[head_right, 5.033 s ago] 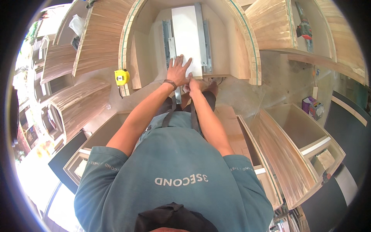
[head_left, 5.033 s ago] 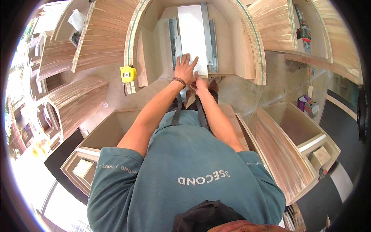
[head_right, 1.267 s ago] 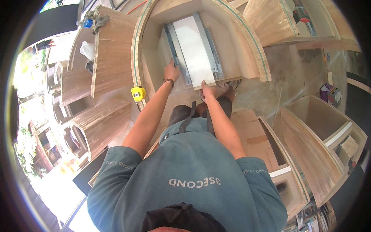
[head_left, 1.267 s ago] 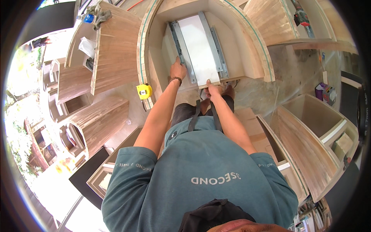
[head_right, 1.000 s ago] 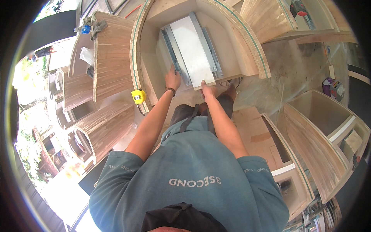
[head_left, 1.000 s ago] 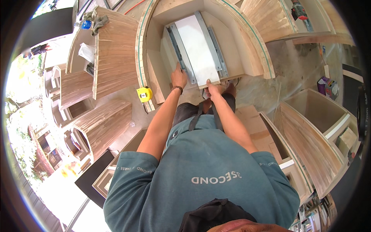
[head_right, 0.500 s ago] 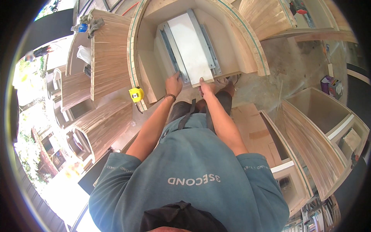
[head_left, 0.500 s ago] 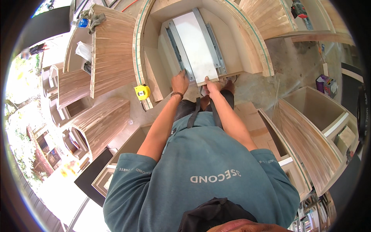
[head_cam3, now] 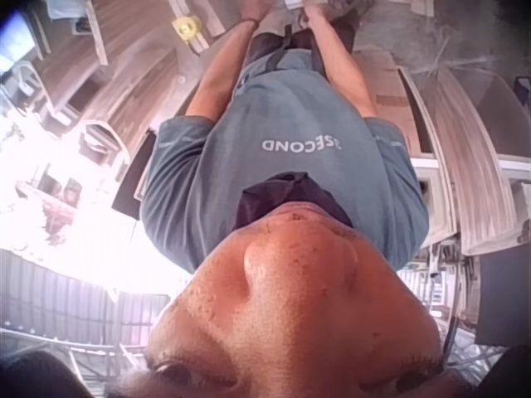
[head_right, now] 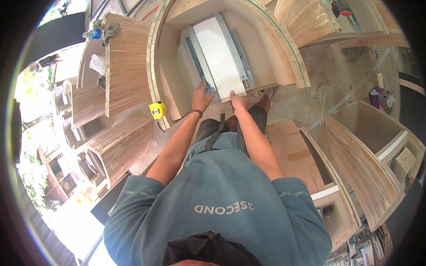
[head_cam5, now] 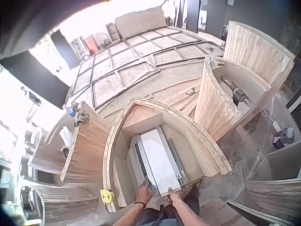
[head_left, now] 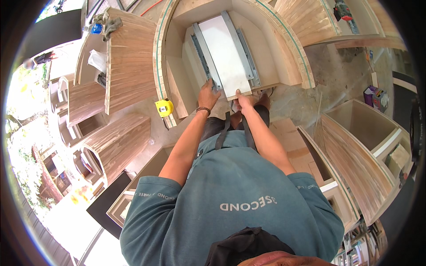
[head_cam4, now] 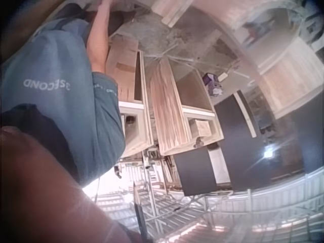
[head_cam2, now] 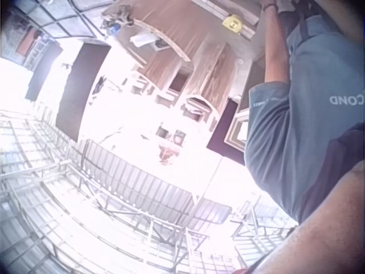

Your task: The person installs a white drawer into a wooden cabinet carcass, aligning it with metal slides and securing it with a cordless drill. They then measure the cabinet interior with a tape measure and mark it with a pen before placing another drawer into the unit.

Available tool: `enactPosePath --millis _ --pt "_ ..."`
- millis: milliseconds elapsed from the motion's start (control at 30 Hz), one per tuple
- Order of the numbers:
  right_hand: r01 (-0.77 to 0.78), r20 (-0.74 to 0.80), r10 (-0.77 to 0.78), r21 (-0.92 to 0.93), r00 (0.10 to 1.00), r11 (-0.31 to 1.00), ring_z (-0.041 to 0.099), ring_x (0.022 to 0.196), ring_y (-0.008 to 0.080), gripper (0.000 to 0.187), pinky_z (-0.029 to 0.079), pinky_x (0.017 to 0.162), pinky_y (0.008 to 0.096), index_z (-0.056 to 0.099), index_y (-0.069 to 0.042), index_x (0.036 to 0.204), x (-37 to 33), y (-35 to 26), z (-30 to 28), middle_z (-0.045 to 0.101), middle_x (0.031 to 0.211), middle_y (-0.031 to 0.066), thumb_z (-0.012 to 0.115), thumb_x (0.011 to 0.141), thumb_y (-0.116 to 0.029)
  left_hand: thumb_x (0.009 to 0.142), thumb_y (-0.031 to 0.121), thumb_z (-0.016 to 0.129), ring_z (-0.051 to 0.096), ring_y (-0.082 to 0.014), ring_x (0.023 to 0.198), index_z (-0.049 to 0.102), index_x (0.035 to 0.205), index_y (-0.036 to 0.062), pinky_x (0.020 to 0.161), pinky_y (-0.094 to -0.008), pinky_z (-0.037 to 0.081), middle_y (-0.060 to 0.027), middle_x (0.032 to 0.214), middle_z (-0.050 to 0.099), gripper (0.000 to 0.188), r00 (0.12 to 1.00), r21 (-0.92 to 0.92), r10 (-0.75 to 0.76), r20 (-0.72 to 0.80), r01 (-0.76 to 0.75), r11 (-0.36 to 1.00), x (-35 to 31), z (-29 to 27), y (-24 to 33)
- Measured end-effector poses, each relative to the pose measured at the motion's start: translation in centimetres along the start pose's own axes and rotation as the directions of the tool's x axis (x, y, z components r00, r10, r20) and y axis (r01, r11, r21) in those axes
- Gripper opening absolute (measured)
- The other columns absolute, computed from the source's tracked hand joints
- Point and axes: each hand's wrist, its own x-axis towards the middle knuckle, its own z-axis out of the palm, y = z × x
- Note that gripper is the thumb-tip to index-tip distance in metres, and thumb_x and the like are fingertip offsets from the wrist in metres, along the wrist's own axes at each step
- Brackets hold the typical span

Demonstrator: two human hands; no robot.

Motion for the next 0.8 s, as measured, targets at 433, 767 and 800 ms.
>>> enactPosePath --millis 433,767,800 --pt "0.014 0.021 -0.014 0.016 1.0 1.0 0.058 0.053 0.0111 0.031 0.041 0.045 0.0301 0.066 -0.011 0.092 0.7 0.5 -0.2 0.066 0.072 0.0 0.071 0.093 -0.042 0.081 0.016 0.065 0.065 -0.0491 0.092 0.044 0.142 -0.0016 0.082 -0.0528 0.052 -0.0345 0.099 0.066 0.066 0.964 -0.267 -0.172 -0.204 0.114 0.957 1.0 -1.4 2.7" --pt "-0.006 -0.025 0.006 -0.015 1.0 1.0 0.06 0.055 0.0123 0.032 0.044 0.049 0.0332 0.067 -0.01 0.088 -0.1 -0.3 -0.2 0.067 0.071 0.0013 0.072 0.091 -0.042 0.085 0.012 0.057 0.067 -0.0446 0.088 0.058 0.127 -0.0005 0.077 -0.0483 0.052 -0.0285 0.092 0.068 0.043 0.962 -0.148 -0.227 -0.15 0.205 0.967 1.0 -0.6 1.4" --pt "-0.007 -0.017 0.006 -0.008 1.0 1.0 0.059 0.054 0.0123 0.032 0.044 0.049 0.0332 0.067 -0.01 0.088 0.0 -0.2 -0.2 0.067 0.071 0.0012 0.072 0.091 -0.042 0.085 0.012 0.057 0.067 -0.0448 0.086 0.059 0.125 -0.0008 0.075 -0.0485 0.052 -0.0282 0.09 0.067 0.041 0.962 -0.153 -0.223 -0.155 0.2 0.968 0.7 -0.6 1.6"
